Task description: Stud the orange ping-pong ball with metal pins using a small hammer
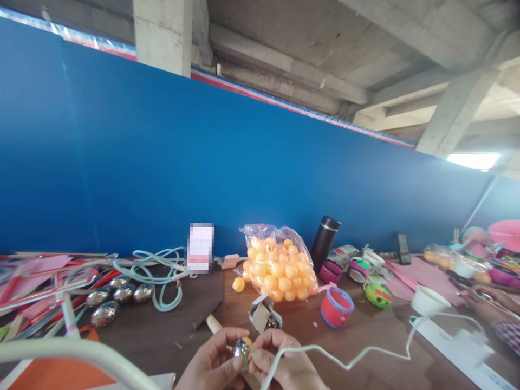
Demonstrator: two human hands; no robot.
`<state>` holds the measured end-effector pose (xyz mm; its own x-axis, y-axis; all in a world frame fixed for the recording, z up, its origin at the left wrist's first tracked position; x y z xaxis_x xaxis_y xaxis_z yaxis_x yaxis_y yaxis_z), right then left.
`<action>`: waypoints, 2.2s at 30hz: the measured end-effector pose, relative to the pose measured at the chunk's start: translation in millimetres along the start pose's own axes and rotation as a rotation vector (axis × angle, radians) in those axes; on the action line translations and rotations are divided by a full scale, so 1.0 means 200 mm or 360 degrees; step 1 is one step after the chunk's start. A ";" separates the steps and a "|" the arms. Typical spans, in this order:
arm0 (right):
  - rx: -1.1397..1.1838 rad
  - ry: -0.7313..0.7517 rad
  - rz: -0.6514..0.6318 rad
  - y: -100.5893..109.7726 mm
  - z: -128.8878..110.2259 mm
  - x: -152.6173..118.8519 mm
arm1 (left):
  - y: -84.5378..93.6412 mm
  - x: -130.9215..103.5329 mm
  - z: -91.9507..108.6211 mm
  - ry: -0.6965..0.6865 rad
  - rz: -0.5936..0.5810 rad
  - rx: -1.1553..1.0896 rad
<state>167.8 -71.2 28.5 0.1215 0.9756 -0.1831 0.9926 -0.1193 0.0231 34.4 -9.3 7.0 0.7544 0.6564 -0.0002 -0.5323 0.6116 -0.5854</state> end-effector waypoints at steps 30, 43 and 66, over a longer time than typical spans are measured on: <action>-0.0023 -0.0039 -0.0125 0.02 0.01 -0.01 | -0.01 -0.01 0.00 0.0042 0.0040 -0.0057; -0.0046 -0.0042 -0.0121 0.00 -0.02 -0.03 | 0.00 -0.01 -0.01 0.0091 0.0052 -0.0007; -0.0082 -0.0014 -0.0066 -0.02 0.02 -0.02 | -0.03 -0.04 0.06 -0.0062 0.0172 0.0376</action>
<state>164.3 -75.4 24.5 0.0807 0.9777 -0.1939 0.9954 -0.0691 0.0659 26.4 -13.4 19.0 0.6755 0.7371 -0.0186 -0.6872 0.6202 -0.3784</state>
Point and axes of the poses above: each hand's wrist, its own x-axis towards the middle knuckle, its own y-axis out of the back of the hand, z = x × y, the point moved 3 cm from there along x, towards the middle knuckle, and after that the axes turned 8 degrees about -x, right-handed, at the moved point
